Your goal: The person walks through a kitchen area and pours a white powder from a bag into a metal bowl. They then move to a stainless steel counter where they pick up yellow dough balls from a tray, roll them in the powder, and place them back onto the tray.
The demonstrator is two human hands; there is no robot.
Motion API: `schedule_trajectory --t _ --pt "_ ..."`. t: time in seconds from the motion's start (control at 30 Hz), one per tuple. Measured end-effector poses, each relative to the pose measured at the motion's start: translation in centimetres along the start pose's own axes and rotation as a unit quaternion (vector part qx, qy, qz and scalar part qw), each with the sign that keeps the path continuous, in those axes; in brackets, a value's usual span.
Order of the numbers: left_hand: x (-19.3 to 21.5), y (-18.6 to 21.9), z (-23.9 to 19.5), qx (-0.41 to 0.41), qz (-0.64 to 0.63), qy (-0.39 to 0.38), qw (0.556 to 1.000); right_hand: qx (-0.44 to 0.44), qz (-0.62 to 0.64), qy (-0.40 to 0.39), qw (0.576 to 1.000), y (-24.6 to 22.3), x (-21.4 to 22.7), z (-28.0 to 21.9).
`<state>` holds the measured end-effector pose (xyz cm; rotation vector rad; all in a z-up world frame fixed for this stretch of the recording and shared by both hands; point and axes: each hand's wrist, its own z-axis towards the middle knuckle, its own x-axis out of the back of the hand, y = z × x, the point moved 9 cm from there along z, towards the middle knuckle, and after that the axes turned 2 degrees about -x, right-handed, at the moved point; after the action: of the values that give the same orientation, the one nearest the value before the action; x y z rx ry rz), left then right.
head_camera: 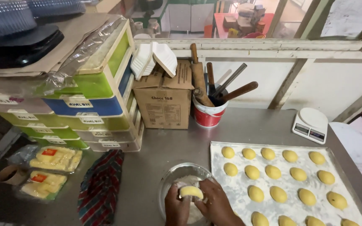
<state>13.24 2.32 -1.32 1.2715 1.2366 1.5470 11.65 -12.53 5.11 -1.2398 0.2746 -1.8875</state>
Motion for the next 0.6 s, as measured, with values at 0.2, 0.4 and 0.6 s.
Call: schedule_trajectory --t 0.2,0.4,0.6 --pt "-0.7 2.0 -0.6 -0.283 0.060 -0.048 0.956 0.012 -0.021 0.029 0.999 -0.8 0.7 -0.6" --pt "-0.4 -3.0 -0.1 -0.008 -0.058 -0.016 0.998 -0.143 0.068 0.030 0.987 3.6 0.1 -2.2" --pt "0.0 -2.4 -1.6 -0.070 0.034 -0.012 0.997 -0.069 0.018 -0.018 0.997 0.3 0.2 -1.4"
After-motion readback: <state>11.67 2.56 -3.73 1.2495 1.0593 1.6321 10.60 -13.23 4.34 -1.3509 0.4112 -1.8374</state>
